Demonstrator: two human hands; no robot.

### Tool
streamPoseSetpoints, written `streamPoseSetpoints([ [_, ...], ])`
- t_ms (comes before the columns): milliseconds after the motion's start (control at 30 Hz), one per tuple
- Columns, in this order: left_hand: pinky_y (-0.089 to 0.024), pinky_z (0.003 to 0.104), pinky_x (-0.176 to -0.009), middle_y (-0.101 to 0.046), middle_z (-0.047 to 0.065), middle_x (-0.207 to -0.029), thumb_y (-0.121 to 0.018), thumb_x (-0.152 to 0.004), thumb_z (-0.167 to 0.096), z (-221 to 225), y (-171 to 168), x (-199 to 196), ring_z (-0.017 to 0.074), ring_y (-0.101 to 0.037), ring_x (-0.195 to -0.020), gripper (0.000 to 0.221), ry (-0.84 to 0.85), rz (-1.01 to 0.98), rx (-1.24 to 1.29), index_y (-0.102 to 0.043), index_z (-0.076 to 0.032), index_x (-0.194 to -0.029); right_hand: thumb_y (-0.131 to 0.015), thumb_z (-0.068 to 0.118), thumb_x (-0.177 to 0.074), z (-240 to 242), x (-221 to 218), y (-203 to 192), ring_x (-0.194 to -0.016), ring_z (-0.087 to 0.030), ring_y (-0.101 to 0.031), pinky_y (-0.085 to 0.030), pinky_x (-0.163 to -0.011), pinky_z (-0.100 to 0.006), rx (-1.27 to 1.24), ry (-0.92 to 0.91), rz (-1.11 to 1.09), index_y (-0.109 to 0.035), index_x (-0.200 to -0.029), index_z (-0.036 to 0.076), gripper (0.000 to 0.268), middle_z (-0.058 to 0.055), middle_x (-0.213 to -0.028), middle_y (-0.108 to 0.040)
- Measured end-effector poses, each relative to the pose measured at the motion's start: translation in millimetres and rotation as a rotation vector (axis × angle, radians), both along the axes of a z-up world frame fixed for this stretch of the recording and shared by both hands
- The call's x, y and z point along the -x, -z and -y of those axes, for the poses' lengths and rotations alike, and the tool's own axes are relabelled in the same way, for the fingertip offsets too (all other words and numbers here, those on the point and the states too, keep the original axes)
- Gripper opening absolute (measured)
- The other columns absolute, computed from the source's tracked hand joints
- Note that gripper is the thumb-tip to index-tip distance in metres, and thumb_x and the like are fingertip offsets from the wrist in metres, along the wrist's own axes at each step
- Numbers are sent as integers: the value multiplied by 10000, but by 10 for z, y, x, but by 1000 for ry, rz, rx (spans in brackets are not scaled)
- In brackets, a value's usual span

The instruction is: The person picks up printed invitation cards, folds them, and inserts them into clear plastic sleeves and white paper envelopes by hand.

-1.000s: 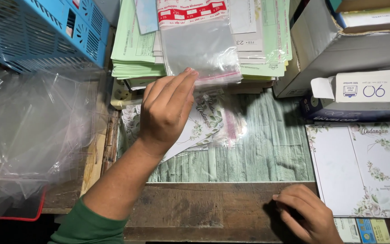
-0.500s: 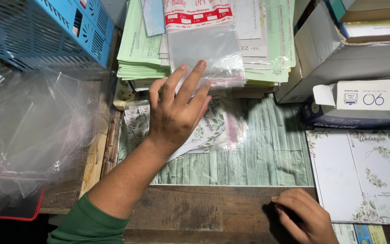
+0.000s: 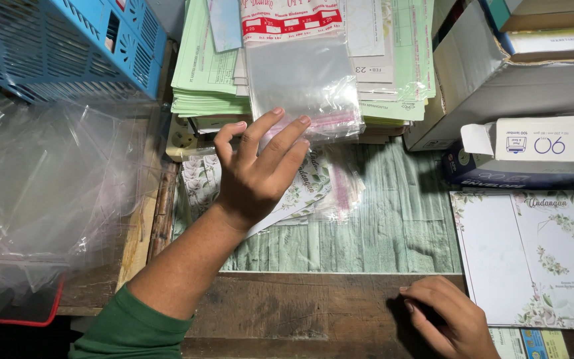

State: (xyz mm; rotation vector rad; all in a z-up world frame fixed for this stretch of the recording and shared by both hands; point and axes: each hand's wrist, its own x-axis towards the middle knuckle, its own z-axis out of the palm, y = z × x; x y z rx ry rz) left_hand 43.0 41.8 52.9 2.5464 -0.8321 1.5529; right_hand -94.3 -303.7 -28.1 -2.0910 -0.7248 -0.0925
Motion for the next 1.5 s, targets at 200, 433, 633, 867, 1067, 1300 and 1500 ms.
streamPoseSetpoints([
  [200,-371,482,-953,-755,2,-1169,-853,-942,-19,-15,7,48,261,-659,-1115,162,99,-32,37,-769,-143,-883,-663,109,-890,-33,-3,-43,-847,-206,-746,-606,-815,-306,-20,7,-13,-724,-1049,31,187,-79,-950,-765],
  [433,-274,423,-994,-789,-75,-1065,-884,-922,-99,48,128,99,179,-628,-1056,153,160,22,22,-792,-216,-890,-667,123,-891,-28,29,-55,-843,-198,-749,-600,-794,-291,-30,47,-52,-731,-1042,30,188,-76,-931,-771],
  [633,-253,374,-1034,-824,-53,-987,-812,-948,-137,292,165,328,179,-707,-984,149,279,-36,27,-780,-246,-852,-673,109,-884,-58,28,-88,-836,-203,-745,-600,-789,-295,-41,77,-60,-732,-1036,21,185,-82,-914,-769],
  [867,-436,284,-863,-799,57,-886,-638,-1006,-28,561,-202,621,162,-762,-761,271,458,-137,53,-642,-120,-751,-714,110,-865,-56,85,-127,-968,-222,-734,-580,-918,-309,-1,146,-28,-707,-1132,27,280,-121,-1061,-738],
  [1067,-481,272,-806,-771,83,-928,-543,-1055,-47,698,-240,819,172,-751,-809,228,567,-187,32,-648,-97,-859,-854,110,-840,-272,-89,-308,-1246,-351,-619,-552,-1116,-439,120,268,361,-504,-1411,65,671,-235,-1379,-512],
  [1300,-507,286,-814,-791,85,-984,-565,-1088,-151,752,-133,926,192,-774,-855,193,783,-202,50,-697,-113,-953,-612,209,-967,-404,-155,-611,-1166,-329,-597,-506,-1059,-495,70,217,478,-772,-996,107,192,-119,-1158,-683],
  [1500,-585,376,-825,-744,119,-1280,-616,-1116,-163,624,25,774,283,-799,-1055,246,744,-437,125,-593,-178,-1361,-709,82,-837,63,-2,-521,-1151,-389,-743,-518,-1191,-552,-165,128,177,-710,-989,32,161,-135,-1065,-761],
])
